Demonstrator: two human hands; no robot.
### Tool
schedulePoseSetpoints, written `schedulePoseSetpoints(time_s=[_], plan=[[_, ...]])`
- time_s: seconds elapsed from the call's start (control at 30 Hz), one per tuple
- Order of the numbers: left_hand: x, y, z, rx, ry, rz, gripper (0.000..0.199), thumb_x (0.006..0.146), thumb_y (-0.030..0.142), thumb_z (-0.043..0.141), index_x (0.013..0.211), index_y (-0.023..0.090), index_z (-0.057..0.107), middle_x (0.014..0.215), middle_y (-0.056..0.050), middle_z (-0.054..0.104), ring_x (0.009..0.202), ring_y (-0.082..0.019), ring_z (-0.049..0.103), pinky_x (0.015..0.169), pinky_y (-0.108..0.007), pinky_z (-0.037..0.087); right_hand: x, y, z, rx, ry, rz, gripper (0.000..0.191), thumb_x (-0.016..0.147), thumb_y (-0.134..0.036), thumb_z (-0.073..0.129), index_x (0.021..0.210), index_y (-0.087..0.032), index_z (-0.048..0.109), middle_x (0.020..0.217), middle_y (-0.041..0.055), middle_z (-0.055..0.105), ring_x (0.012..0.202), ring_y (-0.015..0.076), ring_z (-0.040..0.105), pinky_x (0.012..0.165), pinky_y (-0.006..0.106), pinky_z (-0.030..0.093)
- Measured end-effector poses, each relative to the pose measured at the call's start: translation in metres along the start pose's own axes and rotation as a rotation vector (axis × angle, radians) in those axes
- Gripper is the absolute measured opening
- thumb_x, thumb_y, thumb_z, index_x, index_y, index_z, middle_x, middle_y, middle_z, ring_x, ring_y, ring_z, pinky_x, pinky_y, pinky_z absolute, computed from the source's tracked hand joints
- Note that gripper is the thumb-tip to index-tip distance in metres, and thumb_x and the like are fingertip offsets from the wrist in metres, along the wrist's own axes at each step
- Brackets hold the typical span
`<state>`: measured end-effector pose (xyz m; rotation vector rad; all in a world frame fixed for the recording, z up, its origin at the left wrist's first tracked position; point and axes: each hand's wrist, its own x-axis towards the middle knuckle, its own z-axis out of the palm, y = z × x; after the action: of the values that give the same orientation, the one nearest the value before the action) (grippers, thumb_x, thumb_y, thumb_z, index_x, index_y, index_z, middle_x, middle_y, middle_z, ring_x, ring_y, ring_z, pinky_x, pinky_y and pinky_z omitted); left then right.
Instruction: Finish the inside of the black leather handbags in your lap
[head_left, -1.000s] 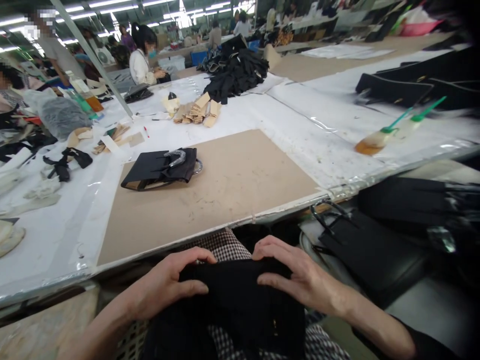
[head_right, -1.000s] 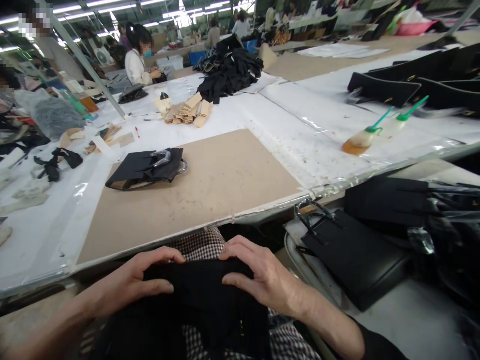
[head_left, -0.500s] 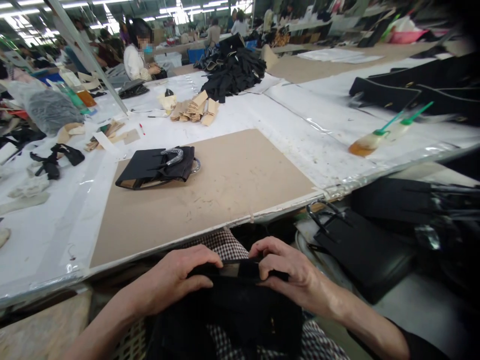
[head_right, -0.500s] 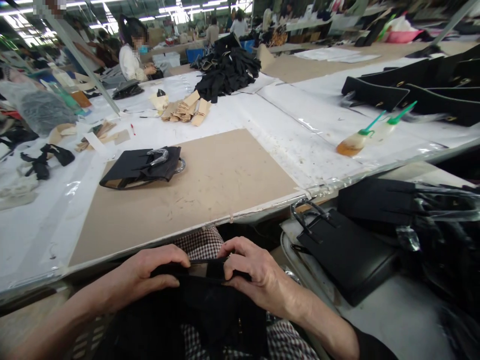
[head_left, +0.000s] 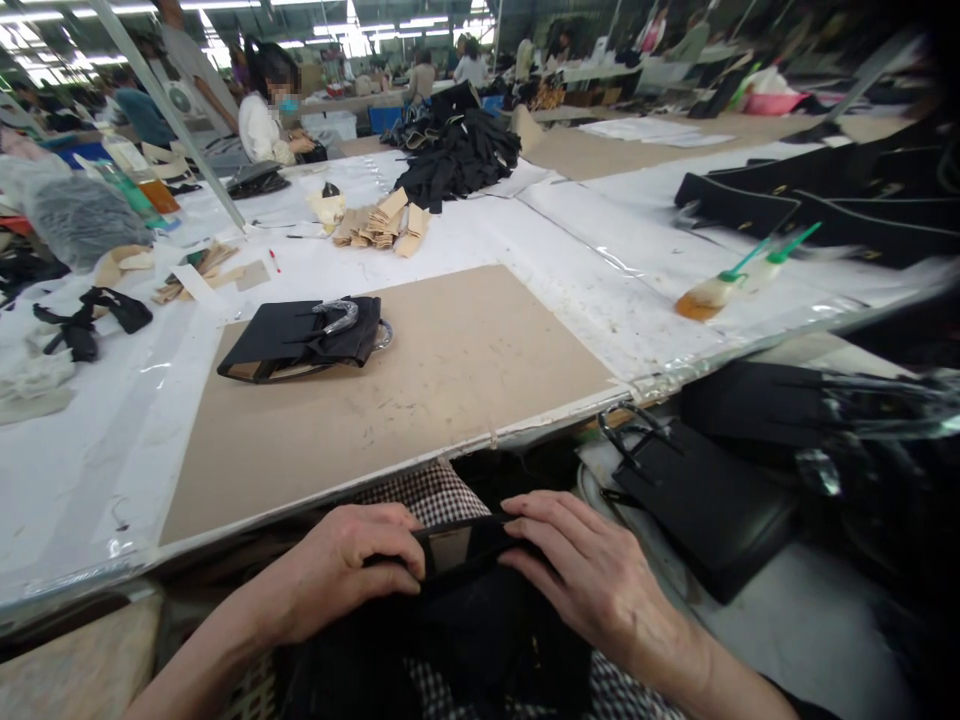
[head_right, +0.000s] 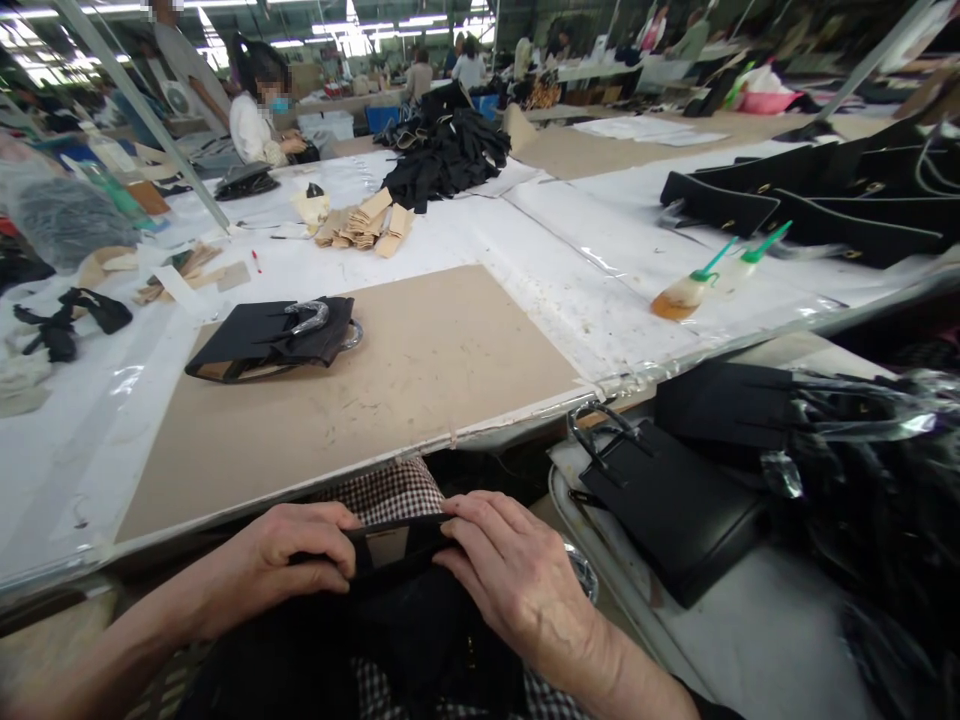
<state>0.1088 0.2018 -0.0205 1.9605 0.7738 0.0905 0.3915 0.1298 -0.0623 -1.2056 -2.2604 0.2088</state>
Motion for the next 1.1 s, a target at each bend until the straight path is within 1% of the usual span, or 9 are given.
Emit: schedulePoseSetpoints(time_s=[0.17,0.37,0.57,0.7,0.73,0.8,0.9,1.0,1.1], plan=[[0.002,-0.001,0.005,0.010,0.019,0.058,0.012,0.089,0.026,0.066,0.084,0.019,0.073,0.091,0.000,0.065,0.097,-0.016,0.062,0.087,-0.020,0.043,0.008,-0.003,-0.004,0.121,-0.053,0.038,0.014,0.093,-0.014,0.057,0.105,-0.017,0.063,0.110,0.0096,0.066,0.103,0.0224,0.059,0.085,0.036,0.056],[0.002,0.000,0.008,0.016,0.028,0.071,0.009,0.088,0.023,0.068,0.082,0.018,0.072,0.090,-0.001,0.064,0.093,-0.015,0.062,0.084,-0.018,0.043,0.015,0.008,-0.001,0.224,-0.154,0.054,0.011,0.092,-0.013,0.056,0.099,-0.018,0.064,0.110,0.0090,0.062,0.100,0.0211,0.055,0.082,0.036,0.052],[0.002,0.005,0.009,-0.031,0.006,0.080,0.010,0.088,0.024,0.067,0.084,0.017,0.073,0.094,-0.002,0.066,0.087,-0.014,0.063,0.080,-0.018,0.045,0.019,0.013,-0.006,0.284,-0.407,0.030,0.003,0.087,-0.018,0.065,0.085,-0.019,0.066,0.109,0.0064,0.059,0.099,0.0216,0.052,0.084,0.036,0.047],[0.005,0.009,0.009,-0.040,-0.008,0.058,0.011,0.088,0.025,0.068,0.084,0.017,0.074,0.097,-0.002,0.067,0.089,-0.014,0.063,0.080,-0.019,0.045,0.025,0.014,-0.015,0.317,-0.563,0.017,0.003,0.088,-0.019,0.066,0.087,-0.020,0.068,0.104,0.0028,0.060,0.101,0.0194,0.053,0.089,0.034,0.043],[0.005,0.010,0.009,-0.039,-0.006,0.050,0.010,0.087,0.026,0.068,0.084,0.018,0.073,0.097,-0.002,0.068,0.089,-0.015,0.063,0.081,-0.019,0.044,0.028,0.015,-0.018,0.326,-0.601,0.004,0.004,0.089,-0.023,0.066,0.087,-0.021,0.069,0.100,0.0021,0.061,0.100,0.0189,0.054,0.088,0.033,0.043],[0.006,0.010,0.008,-0.035,0.003,0.037,0.009,0.087,0.026,0.068,0.084,0.019,0.072,0.095,-0.001,0.069,0.089,-0.015,0.063,0.080,-0.020,0.044,0.034,0.016,-0.022,0.330,-0.652,-0.022,0.015,0.091,-0.032,0.065,0.083,-0.020,0.069,0.094,0.0020,0.061,0.097,0.0189,0.055,0.084,0.031,0.043],[0.003,0.009,0.009,-0.032,0.056,-0.011,0.009,0.086,0.028,0.070,0.083,0.020,0.069,0.094,0.001,0.070,0.087,-0.014,0.063,0.081,-0.020,0.043,0.040,0.019,-0.022,0.389,-0.627,-0.006,0.027,0.095,-0.038,0.057,0.081,-0.018,0.069,0.103,0.0037,0.063,0.098,0.0187,0.056,0.085,0.030,0.044],[-0.002,0.008,0.010,-0.054,0.155,-0.091,0.015,0.082,0.031,0.073,0.079,0.020,0.064,0.103,0.002,0.070,0.096,-0.016,0.063,0.085,-0.021,0.041,0.037,0.020,-0.012,0.578,-0.514,0.115,0.025,0.095,-0.037,0.058,0.084,-0.018,0.069,0.111,0.0031,0.063,0.097,0.0157,0.060,0.086,0.026,0.044],[-0.005,0.006,0.013,-0.091,0.215,-0.173,0.021,0.080,0.034,0.075,0.074,0.020,0.060,0.109,0.002,0.070,0.104,-0.018,0.062,0.089,-0.022,0.040,0.031,0.020,-0.002,0.741,-0.438,0.260,0.019,0.091,-0.036,0.065,0.085,-0.019,0.070,0.097,0.0001,0.068,0.087,0.0140,0.062,0.079,0.023,0.045]])
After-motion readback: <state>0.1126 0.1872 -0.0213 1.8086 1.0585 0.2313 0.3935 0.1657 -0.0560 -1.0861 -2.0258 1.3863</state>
